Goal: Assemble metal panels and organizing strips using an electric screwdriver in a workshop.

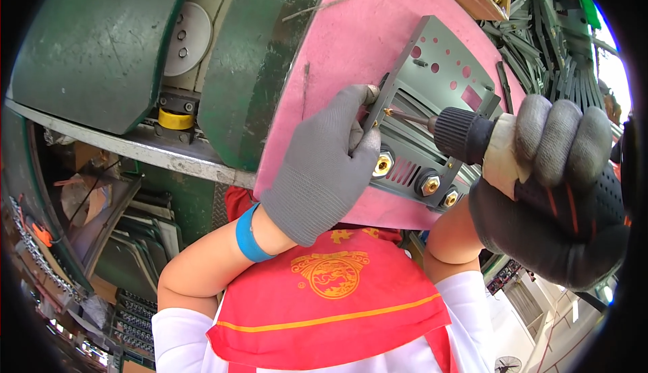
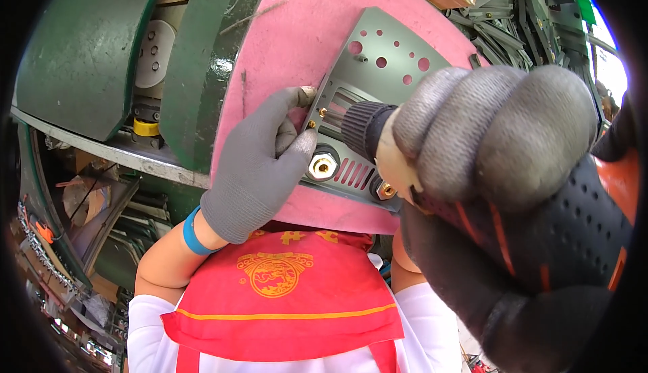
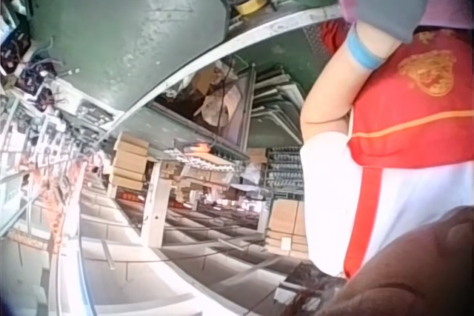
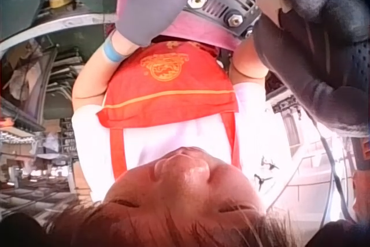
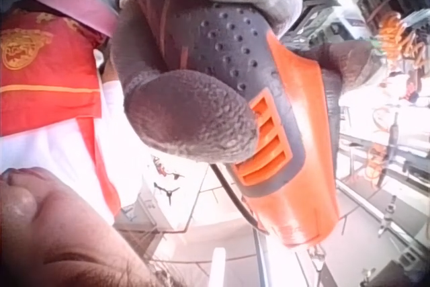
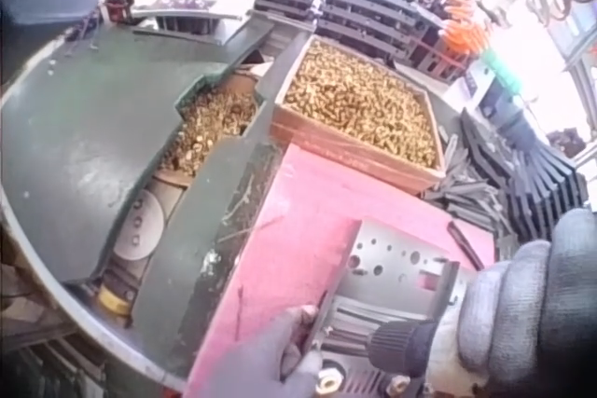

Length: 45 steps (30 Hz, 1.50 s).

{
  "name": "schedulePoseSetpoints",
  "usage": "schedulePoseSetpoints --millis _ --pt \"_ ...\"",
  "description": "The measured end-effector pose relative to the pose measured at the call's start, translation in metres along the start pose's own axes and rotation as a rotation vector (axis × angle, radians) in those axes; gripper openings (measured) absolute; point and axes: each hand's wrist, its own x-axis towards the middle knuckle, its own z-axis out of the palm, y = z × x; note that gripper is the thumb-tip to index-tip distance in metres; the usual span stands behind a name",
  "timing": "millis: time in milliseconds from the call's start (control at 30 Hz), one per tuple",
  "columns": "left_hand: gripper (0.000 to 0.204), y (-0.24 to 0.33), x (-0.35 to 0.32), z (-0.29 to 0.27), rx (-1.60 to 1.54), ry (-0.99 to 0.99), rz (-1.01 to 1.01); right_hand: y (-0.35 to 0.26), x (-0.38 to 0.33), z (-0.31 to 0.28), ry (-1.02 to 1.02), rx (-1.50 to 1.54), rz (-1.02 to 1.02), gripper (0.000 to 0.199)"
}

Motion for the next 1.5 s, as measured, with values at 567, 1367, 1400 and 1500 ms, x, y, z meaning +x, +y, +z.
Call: schedulePoseSetpoints --millis 567,1367,1400,1500 --pt "0.038 -0.002 -0.010 -0.001 -0.112 0.069 0.057 0.012 0.034 0.001 -0.476 -0.211 0.075 0.045" --pt "0.055 0.006 0.015 -0.028 -0.727 -0.301 -0.242 -0.022 0.005 -0.014 -0.041 0.423 -0.266 0.028" --pt "0.056 0.005 0.016 -0.029 -0.734 -0.300 -0.259 -0.024 0.005 -0.010 0.010 0.421 -0.261 0.029" --pt "0.057 0.002 0.018 -0.032 -0.755 -0.407 -0.271 -0.030 0.001 0.002 0.014 0.270 -0.111 0.026"
